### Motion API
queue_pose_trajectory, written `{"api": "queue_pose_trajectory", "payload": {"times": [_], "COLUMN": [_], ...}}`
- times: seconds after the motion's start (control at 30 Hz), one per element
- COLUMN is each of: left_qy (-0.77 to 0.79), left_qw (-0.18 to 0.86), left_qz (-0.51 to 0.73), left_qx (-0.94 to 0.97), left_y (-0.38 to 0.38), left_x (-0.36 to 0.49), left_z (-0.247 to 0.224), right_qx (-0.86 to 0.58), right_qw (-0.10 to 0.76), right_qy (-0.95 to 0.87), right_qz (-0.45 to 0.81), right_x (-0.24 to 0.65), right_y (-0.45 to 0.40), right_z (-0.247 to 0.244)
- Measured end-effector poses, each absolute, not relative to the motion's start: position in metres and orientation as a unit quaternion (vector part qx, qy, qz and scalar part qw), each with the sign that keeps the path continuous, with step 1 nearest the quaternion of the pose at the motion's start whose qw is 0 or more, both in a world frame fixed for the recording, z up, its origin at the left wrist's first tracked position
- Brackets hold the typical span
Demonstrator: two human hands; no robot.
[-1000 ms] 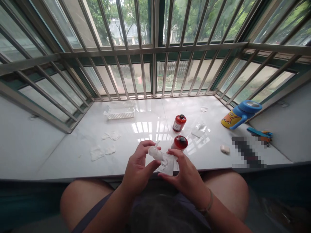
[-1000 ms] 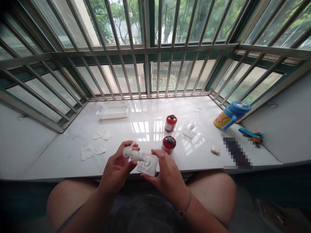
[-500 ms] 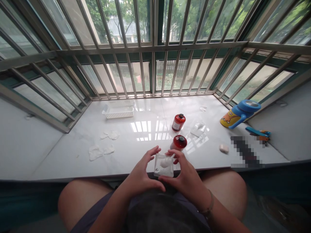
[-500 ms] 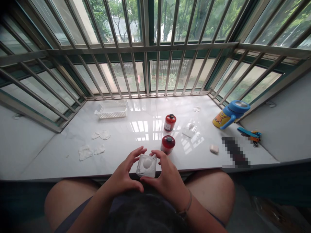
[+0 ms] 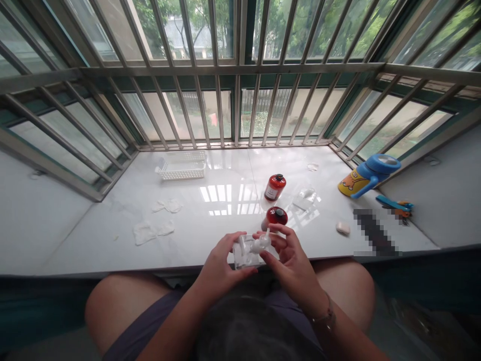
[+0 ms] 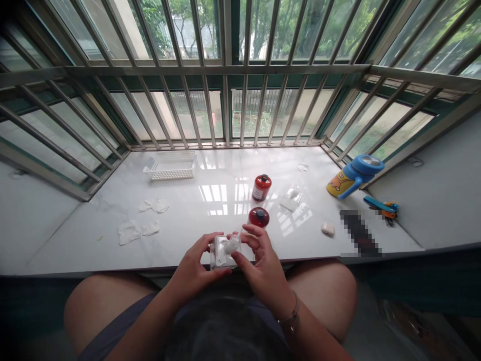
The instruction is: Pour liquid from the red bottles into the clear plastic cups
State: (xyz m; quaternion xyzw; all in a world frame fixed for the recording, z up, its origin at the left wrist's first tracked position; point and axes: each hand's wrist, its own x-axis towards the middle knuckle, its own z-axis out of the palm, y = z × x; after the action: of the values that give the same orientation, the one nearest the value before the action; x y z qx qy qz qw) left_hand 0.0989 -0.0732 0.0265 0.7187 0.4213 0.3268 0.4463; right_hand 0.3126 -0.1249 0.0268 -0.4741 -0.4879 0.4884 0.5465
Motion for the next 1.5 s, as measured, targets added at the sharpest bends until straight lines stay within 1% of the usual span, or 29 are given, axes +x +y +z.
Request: {"api": "queue_pose_trajectory", "payload": {"times": [0.2,0.37,0.43,0.57,0.63,0.8,1.03,1.17,1.23,1.4,1.5], "left_qy": [0.424,0.432,0.436,0.432,0.429,0.413,0.414,0.394,0.385,0.390,0.387], "left_qw": [0.417,0.418,0.420,0.424,0.419,0.387,0.342,0.306,0.289,0.249,0.238], "left_qz": [0.338,0.342,0.346,0.343,0.342,0.347,0.358,0.362,0.366,0.380,0.380], "left_qx": [0.730,0.723,0.717,0.719,0.724,0.748,0.764,0.787,0.797,0.801,0.806], "left_y": [-0.078,-0.080,-0.081,-0.081,-0.081,-0.085,-0.086,-0.090,-0.092,-0.095,-0.096], "left_x": [0.100,0.101,0.101,0.101,0.101,0.102,0.104,0.105,0.105,0.104,0.104], "left_z": [0.028,0.028,0.029,0.031,0.031,0.030,0.032,0.036,0.040,0.048,0.048], "right_qx": [-0.503,-0.523,-0.510,-0.463,-0.469,-0.525,-0.476,-0.514,-0.511,-0.444,-0.461], "right_qw": [0.573,0.574,0.575,0.563,0.571,0.601,0.594,0.605,0.607,0.604,0.619], "right_qy": [-0.480,-0.486,-0.492,-0.490,-0.473,-0.451,-0.468,-0.471,-0.487,-0.512,-0.478], "right_qz": [0.434,0.400,0.410,0.478,0.480,0.400,0.450,0.384,0.365,0.419,0.418], "right_x": [0.309,0.309,0.309,0.307,0.307,0.311,0.309,0.310,0.311,0.310,0.307], "right_y": [-0.122,-0.124,-0.126,-0.133,-0.134,-0.131,-0.135,-0.133,-0.133,-0.138,-0.139], "right_z": [0.026,0.022,0.023,0.027,0.026,0.018,0.027,0.023,0.023,0.028,0.027]}}
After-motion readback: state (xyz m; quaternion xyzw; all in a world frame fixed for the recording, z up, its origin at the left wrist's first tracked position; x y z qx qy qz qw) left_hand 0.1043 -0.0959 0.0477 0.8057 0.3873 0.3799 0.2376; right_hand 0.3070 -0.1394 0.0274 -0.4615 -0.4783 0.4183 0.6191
